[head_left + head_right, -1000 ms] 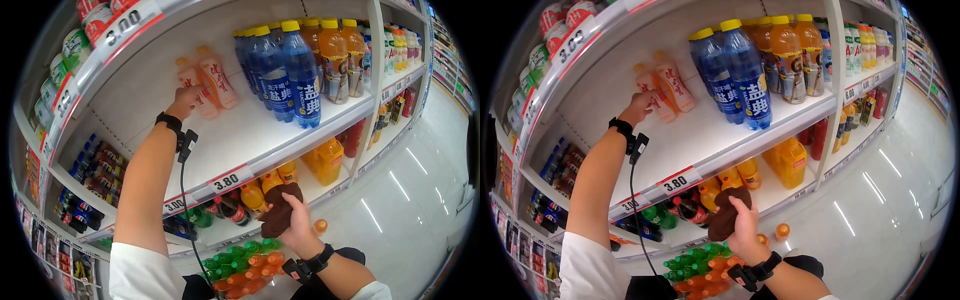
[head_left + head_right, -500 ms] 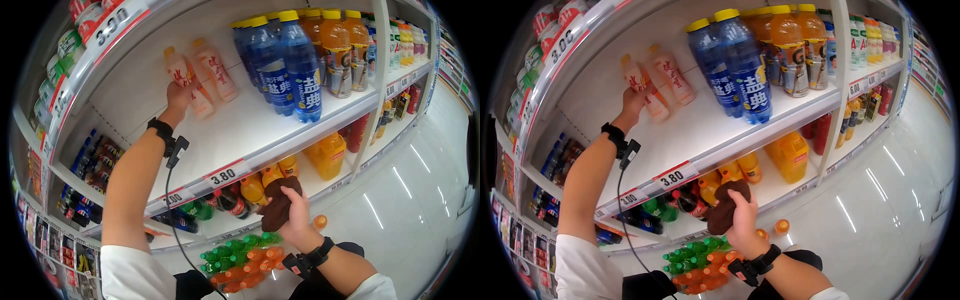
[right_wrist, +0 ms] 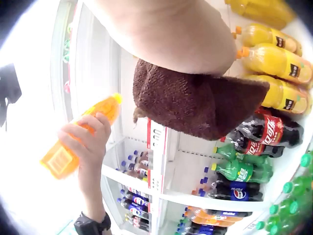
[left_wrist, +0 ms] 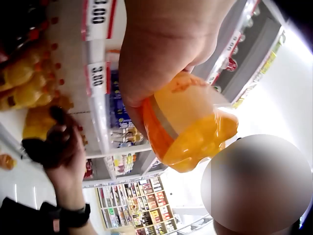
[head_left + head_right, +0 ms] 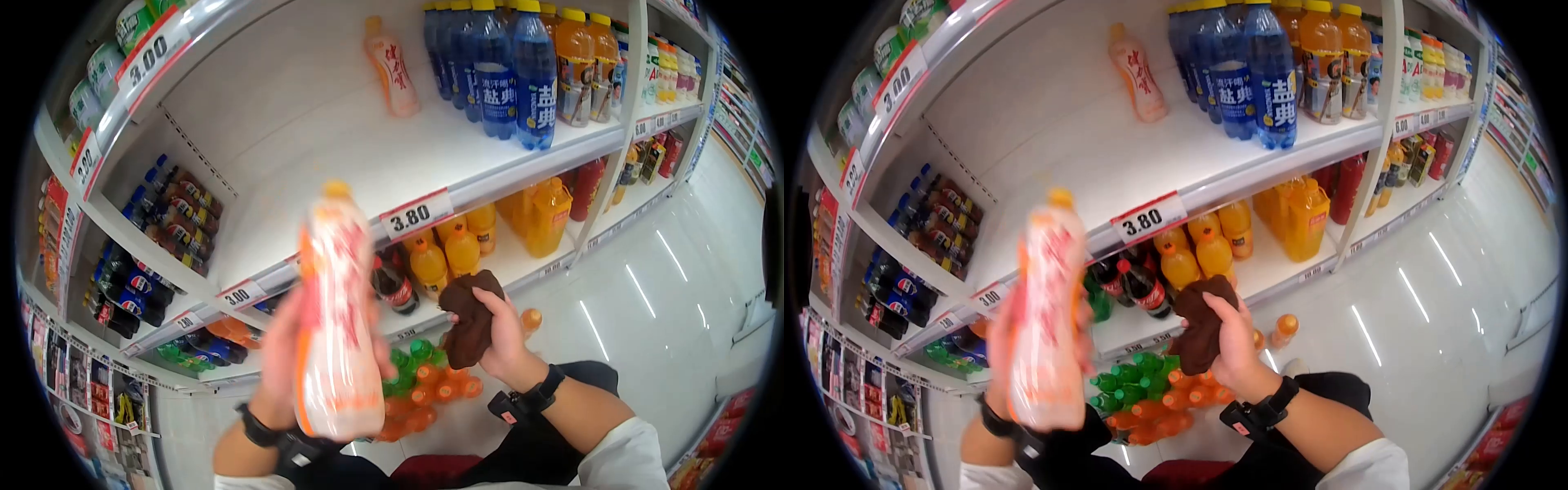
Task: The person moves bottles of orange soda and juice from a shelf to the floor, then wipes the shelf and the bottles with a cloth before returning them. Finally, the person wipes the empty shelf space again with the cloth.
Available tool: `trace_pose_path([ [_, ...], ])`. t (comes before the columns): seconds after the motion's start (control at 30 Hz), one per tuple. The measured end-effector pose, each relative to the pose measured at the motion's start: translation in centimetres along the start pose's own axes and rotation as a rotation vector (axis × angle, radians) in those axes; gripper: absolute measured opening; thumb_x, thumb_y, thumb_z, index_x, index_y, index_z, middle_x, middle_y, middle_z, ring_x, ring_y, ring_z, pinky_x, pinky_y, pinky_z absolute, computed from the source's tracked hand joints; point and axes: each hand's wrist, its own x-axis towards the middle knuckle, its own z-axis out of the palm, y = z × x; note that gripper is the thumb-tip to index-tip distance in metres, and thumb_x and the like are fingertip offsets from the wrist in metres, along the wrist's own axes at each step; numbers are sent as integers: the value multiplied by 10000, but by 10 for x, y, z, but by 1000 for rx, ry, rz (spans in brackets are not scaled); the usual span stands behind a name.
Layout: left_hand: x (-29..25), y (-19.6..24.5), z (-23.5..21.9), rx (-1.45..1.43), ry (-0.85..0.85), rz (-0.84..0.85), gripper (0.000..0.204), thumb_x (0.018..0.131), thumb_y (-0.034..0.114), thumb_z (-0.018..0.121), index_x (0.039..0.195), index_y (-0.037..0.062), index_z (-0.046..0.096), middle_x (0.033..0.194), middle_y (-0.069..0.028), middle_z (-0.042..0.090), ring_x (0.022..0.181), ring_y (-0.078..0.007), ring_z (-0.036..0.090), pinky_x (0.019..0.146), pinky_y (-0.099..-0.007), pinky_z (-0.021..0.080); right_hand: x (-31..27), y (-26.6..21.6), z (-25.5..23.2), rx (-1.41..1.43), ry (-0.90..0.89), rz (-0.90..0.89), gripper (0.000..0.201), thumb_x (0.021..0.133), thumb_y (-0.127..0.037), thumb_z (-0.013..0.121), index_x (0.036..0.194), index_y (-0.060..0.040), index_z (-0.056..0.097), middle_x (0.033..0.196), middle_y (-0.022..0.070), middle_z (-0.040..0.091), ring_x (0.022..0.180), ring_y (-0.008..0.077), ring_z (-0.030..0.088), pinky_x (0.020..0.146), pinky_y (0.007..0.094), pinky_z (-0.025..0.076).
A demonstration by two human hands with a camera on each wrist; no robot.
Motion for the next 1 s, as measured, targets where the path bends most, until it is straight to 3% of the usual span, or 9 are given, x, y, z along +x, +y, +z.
trace_pose_path([
  [0.07, -24, -35, -28, -167, -24, -164, 564, 984, 493, 421, 1314, 35, 433, 1061, -155, 600, 860, -373, 658, 786, -517, 555, -8, 12, 10, -116, -77, -13, 326, 910, -129, 615, 1211, -43, 527, 1021, 106, 650, 805, 229, 644, 683, 356, 541],
  [0.13, -39, -71, -65, -70, -22, -193, 555, 969, 464, 493, 1311, 32, 425, 1079, -150, 597, 856, -362, 663, 734, -499, 569, -11, 33, 13, -164, -71, -37, 424, 926, -149, 622, 1319, -52, 496, 1166, 94, 634, 1037, 202, 631, 878, 342, 518],
  [0.27, -51, -111, -120, 160, -65, -183, 613, 932, 501, 556, 1315, 42, 423, 1077, -146, 586, 837, -325, 659, 708, -435, 546, -24, 62, 25, -242, -141, 181, 412, 965, -235, 599, 1322, -57, 496, 1192, 77, 624, 1097, 173, 607, 944, 331, 488],
  [0.37, -59, -123, -128, -184, -105, -219, 708, 919, 616, 451, 1325, 37, 431, 1012, -131, 541, 757, -361, 633, 702, -485, 530, -23, 69, 13, -218, -331, 342, 454, 981, -347, 569, 1321, -60, 479, 1158, 77, 633, 1001, 156, 639, 831, 303, 536],
  [0.43, -60, -131, -123, -440, -248, -215, 800, 875, 657, 528, 1336, 23, 364, 973, -132, 533, 714, -327, 634, 638, -406, 528, -21, 78, -10, -164, -415, 474, 536, 968, -438, 565, 1332, -59, 459, 1129, 82, 641, 906, 151, 660, 710, 280, 562],
  [0.53, -57, -164, -137, -816, -567, -273, 914, 777, 633, 689, 1355, 37, 306, 977, -150, 563, 742, -398, 645, 672, -528, 514, -27, 74, -4, -335, -584, 388, 878, 799, -484, 758, 1424, -18, 355, 1282, 117, 567, 1167, 208, 574, 1013, 359, 462],
  [0.57, -51, -172, -138, -851, -667, -302, 935, 747, 591, 752, 1350, 29, 312, 996, -167, 579, 789, -436, 651, 684, -543, 526, -30, 68, 4, -374, -598, 379, 925, 746, -480, 793, 1417, -14, 360, 1262, 126, 577, 1146, 204, 586, 990, 348, 475],
  [0.7, -51, -181, -138, -945, -677, -395, 974, 671, 523, 846, 1338, 30, 335, 1040, -196, 592, 834, -460, 646, 709, -568, 534, -27, 64, 15, -416, -673, 333, 846, 712, -397, 816, 1355, -4, 431, 1205, 123, 606, 1112, 194, 598, 984, 340, 473],
  [1.0, -44, -166, -154, -754, -371, -334, 958, 756, 729, 647, 1328, 19, 351, 935, -175, 603, 673, -372, 663, 591, -482, 546, -13, 58, -9, -293, -503, 248, 578, 870, -231, 718, 1334, -1, 461, 1222, 106, 606, 1112, 172, 594, 986, 335, 462],
])
